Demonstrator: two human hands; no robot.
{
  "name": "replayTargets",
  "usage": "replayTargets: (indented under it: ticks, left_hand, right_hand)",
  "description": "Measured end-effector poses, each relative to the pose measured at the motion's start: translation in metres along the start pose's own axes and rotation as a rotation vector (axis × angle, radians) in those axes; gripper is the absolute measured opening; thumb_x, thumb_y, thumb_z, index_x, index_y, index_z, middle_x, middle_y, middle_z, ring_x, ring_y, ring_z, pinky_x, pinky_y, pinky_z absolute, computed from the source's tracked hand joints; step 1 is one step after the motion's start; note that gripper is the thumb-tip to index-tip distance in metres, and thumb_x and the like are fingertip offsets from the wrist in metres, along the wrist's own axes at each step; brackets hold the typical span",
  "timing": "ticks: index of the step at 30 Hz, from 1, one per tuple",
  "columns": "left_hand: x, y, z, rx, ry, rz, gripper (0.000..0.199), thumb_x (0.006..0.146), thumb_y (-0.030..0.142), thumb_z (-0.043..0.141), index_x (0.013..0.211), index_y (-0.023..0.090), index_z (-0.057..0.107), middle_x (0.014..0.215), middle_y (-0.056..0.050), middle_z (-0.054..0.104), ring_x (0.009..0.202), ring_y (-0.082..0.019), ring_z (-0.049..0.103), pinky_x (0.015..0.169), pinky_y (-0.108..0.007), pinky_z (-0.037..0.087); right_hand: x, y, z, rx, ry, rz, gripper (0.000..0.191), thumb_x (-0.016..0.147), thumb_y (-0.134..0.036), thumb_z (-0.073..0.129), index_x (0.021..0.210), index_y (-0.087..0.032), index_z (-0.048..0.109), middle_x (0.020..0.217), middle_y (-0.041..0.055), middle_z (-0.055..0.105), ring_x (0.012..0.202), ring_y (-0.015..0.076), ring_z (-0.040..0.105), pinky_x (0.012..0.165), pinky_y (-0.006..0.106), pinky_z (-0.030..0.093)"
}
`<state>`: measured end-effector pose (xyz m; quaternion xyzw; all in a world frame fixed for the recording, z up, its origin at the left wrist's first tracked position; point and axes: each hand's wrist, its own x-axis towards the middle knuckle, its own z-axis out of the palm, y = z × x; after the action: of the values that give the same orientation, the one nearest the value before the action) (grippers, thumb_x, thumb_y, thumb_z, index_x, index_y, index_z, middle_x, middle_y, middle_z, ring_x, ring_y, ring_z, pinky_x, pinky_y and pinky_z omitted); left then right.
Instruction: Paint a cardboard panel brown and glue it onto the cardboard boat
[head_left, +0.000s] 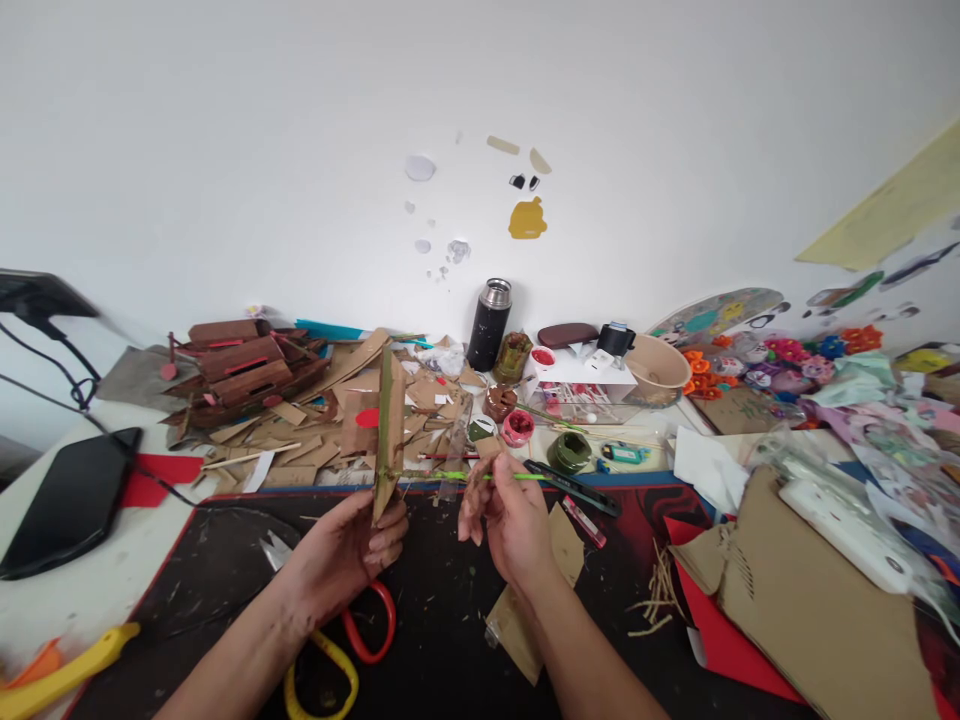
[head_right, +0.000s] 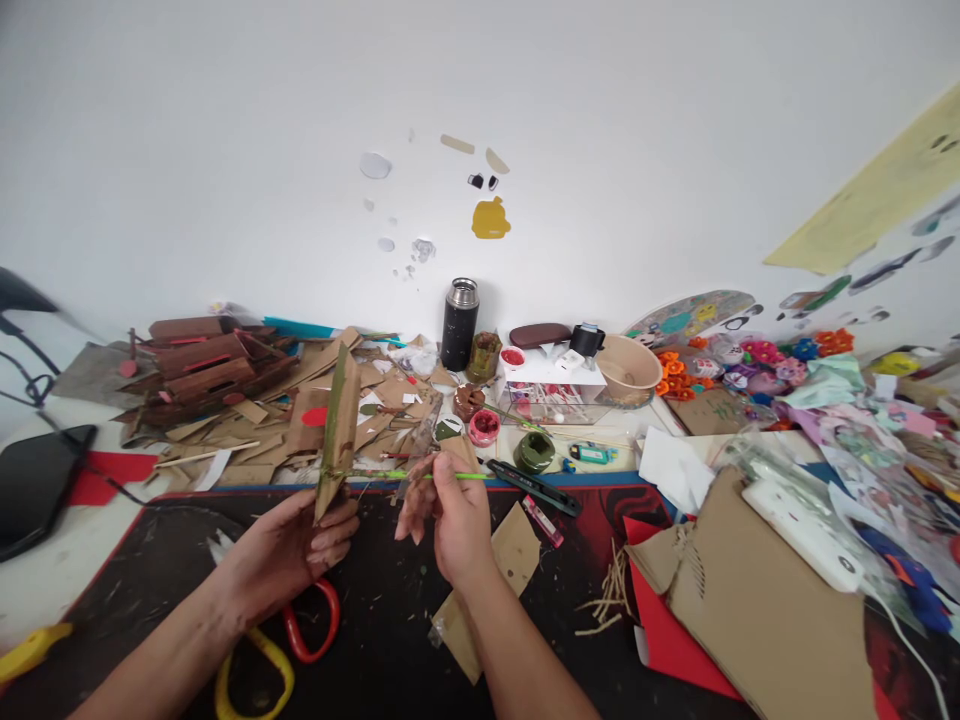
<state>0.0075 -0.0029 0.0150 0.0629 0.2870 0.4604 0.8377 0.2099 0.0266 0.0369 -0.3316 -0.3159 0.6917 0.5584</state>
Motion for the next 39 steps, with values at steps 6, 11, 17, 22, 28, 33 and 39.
replayTargets:
  ticks: [6,11,17,22,28,33,39]
  left_hand:
    - [-0.0005,0.0000,0.0000,-0.013,0.007,-0.009,0.036,0.076,0.027,0.090,0.066,0.015,0.057,0.066,0.005,0.039,0.053,-0.007,0.039,0.048,-0.021,0.035]
    - [0.0000,-0.0003,0.0003,-0.029,0.009,-0.010,0.037,0.074,0.027,0.091,0.065,0.015,0.057,0.065,0.005,0.041,0.052,-0.007,0.040,0.047,-0.021,0.036]
    - [0.0003,-0.0004,-0.0002,-0.031,0.004,0.003,0.035,0.076,0.027,0.090,0.066,0.015,0.058,0.066,0.004,0.043,0.053,-0.007,0.040,0.047,-0.021,0.037]
    - [-0.0009,0.0001,0.0008,-0.026,-0.005,-0.002,0.036,0.074,0.027,0.091,0.064,0.015,0.058,0.065,0.004,0.043,0.053,-0.007,0.040,0.048,-0.022,0.039]
    - [-0.0015,0.0004,0.0021,-0.029,0.005,0.007,0.035,0.074,0.026,0.091,0.065,0.015,0.059,0.066,0.004,0.043,0.053,-0.007,0.040,0.047,-0.021,0.037]
    - [-0.0019,0.0010,0.0032,-0.027,-0.004,0.003,0.035,0.075,0.026,0.090,0.065,0.015,0.058,0.065,0.004,0.042,0.053,-0.007,0.040,0.047,-0.022,0.036]
    - [0.0002,0.0003,0.0025,-0.036,0.004,-0.001,0.030,0.077,0.024,0.088,0.070,0.015,0.061,0.065,0.005,0.042,0.052,-0.007,0.040,0.047,-0.021,0.035]
  right_hand:
    - [-0.0015,0.0040,0.0001,0.037,-0.045,0.003,0.053,0.088,-0.067,0.075,0.073,-0.017,0.063,0.049,-0.0018,0.061,0.034,0.0126,0.059,0.031,0.016,0.034]
    - [-0.0028,0.0072,-0.0006,0.006,-0.029,0.022,0.054,0.088,-0.066,0.075,0.073,-0.016,0.064,0.049,-0.0013,0.061,0.034,0.0126,0.059,0.031,0.016,0.033]
    - [-0.0047,0.0083,-0.0027,-0.019,-0.028,0.037,0.049,0.090,-0.064,0.075,0.083,-0.015,0.069,0.052,-0.0012,0.063,0.035,0.0125,0.059,0.030,0.016,0.035]
    - [-0.0050,0.0071,-0.0013,-0.019,-0.051,0.041,0.048,0.091,-0.063,0.074,0.086,-0.016,0.069,0.053,-0.0015,0.063,0.036,0.0125,0.061,0.031,0.016,0.035]
    - [-0.0042,0.0084,-0.0025,-0.015,-0.061,0.045,0.047,0.091,-0.061,0.074,0.081,-0.016,0.066,0.055,-0.0008,0.065,0.036,0.0130,0.062,0.030,0.015,0.034]
    - [-0.0040,0.0091,-0.0040,-0.025,-0.055,0.031,0.045,0.093,-0.060,0.074,0.082,-0.016,0.067,0.055,-0.0006,0.066,0.037,0.0131,0.063,0.031,0.015,0.035]
    - [-0.0026,0.0084,-0.0052,-0.002,-0.055,0.014,0.044,0.092,-0.058,0.075,0.083,-0.016,0.069,0.058,-0.0007,0.067,0.038,0.0131,0.065,0.031,0.015,0.036]
